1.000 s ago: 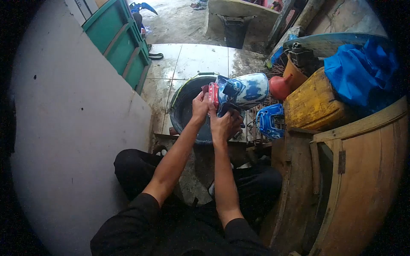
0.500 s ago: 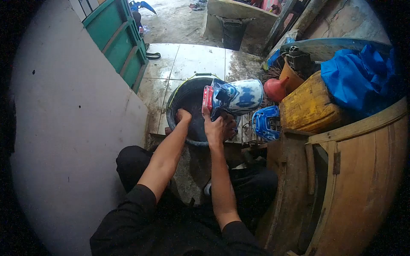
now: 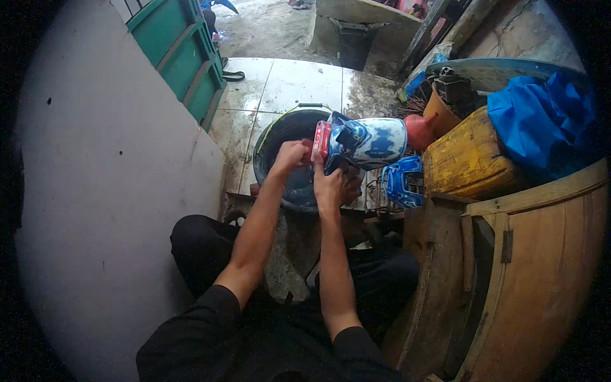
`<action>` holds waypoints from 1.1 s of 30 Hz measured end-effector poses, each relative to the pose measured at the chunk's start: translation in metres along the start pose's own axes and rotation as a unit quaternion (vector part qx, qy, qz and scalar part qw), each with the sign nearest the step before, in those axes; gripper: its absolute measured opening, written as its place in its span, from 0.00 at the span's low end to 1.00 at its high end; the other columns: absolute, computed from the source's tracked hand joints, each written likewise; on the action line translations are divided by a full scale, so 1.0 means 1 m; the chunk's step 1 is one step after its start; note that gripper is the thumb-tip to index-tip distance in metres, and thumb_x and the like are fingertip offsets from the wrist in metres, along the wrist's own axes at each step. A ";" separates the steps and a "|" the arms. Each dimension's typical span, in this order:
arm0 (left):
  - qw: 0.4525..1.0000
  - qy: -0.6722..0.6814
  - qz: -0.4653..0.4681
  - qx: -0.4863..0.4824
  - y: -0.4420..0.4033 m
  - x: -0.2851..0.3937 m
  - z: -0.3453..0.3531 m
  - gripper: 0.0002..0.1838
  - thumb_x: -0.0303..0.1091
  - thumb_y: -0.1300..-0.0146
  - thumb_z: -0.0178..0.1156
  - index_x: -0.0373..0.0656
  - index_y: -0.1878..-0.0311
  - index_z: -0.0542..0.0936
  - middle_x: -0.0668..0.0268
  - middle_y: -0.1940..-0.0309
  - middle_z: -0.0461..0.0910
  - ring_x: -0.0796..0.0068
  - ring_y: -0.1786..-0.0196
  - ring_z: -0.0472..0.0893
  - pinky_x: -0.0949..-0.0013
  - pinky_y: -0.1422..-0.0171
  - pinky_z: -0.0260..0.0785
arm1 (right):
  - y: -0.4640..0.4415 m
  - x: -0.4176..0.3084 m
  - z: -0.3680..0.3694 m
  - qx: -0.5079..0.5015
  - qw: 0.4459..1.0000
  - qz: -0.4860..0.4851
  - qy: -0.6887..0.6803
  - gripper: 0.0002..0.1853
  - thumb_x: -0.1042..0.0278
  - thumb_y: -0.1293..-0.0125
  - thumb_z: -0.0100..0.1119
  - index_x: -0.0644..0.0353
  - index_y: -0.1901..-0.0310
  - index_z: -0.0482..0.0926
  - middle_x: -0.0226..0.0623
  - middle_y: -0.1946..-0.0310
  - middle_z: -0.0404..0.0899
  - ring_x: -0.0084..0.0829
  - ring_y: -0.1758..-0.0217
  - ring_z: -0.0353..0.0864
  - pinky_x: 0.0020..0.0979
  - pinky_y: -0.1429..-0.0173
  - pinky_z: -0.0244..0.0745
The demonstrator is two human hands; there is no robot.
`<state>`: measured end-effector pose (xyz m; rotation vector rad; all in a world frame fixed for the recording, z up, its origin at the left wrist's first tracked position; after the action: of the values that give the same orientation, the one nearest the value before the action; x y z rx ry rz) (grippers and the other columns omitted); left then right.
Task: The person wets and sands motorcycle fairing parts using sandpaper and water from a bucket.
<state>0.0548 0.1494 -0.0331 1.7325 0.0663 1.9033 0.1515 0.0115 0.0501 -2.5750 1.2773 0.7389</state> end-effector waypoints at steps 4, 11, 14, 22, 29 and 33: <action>0.997 -0.040 0.032 -0.051 0.014 0.047 0.012 0.11 0.35 0.40 0.59 0.39 0.70 0.85 0.68 0.76 0.82 0.78 0.73 0.79 0.71 0.68 0.69 | -0.003 0.003 0.001 0.012 1.000 -0.004 0.008 0.54 0.13 0.44 0.42 0.65 0.41 0.72 0.61 0.36 0.64 0.62 0.30 0.56 0.65 0.28 0.43; 0.998 0.042 0.024 -0.033 0.005 0.023 0.026 0.16 0.42 0.31 0.56 0.38 0.61 0.85 0.68 0.68 0.84 0.80 0.67 0.79 0.71 0.60 0.70 | -0.004 0.006 0.002 0.036 0.999 -0.016 0.016 0.54 0.14 0.44 0.45 0.65 0.40 0.73 0.57 0.37 0.67 0.60 0.31 0.59 0.65 0.31 0.50; 0.998 0.044 0.035 0.012 -0.029 -0.016 0.024 0.19 0.46 0.30 0.56 0.38 0.60 0.85 0.67 0.69 0.84 0.79 0.67 0.78 0.69 0.58 0.70 | -0.003 0.004 0.000 0.029 0.999 -0.006 0.018 0.54 0.14 0.44 0.45 0.65 0.40 0.73 0.56 0.37 0.67 0.60 0.31 0.59 0.64 0.31 0.50; 0.900 -0.341 0.011 0.270 -0.091 -0.107 -0.029 0.17 0.40 0.32 0.52 0.40 0.54 0.86 0.46 0.53 0.84 0.55 0.48 0.84 0.54 0.40 0.73 | -0.001 0.001 -0.006 0.019 1.000 -0.008 -0.001 0.54 0.14 0.44 0.43 0.68 0.42 0.73 0.61 0.36 0.64 0.64 0.30 0.57 0.65 0.28 0.46; 0.836 -0.420 -0.253 0.247 -0.105 -0.176 -0.060 0.17 0.37 0.34 0.52 0.36 0.54 0.85 0.48 0.58 0.84 0.55 0.54 0.85 0.55 0.48 0.77 | 0.002 0.001 -0.005 0.014 1.000 -0.019 -0.016 0.53 0.15 0.43 0.45 0.66 0.41 0.72 0.59 0.36 0.64 0.62 0.29 0.55 0.66 0.29 0.45; 0.919 -0.302 -0.225 0.119 -0.104 -0.170 -0.043 0.16 0.34 0.35 0.52 0.33 0.55 0.84 0.49 0.60 0.85 0.55 0.58 0.86 0.55 0.52 0.79 | -0.002 0.000 -0.001 0.033 0.999 -0.023 -0.010 0.52 0.15 0.43 0.46 0.65 0.41 0.73 0.58 0.37 0.66 0.61 0.30 0.56 0.67 0.30 0.46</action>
<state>0.0540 0.1780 -0.2354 2.1681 0.4356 1.0135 0.1534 0.0123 0.0511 -2.5300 1.2110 0.7007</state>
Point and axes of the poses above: each hand's wrist, its own y-axis away from the middle knuckle, its own z-axis out of the palm, x = y × z, the point moved 5 cm from there along -y, towards the middle knuckle
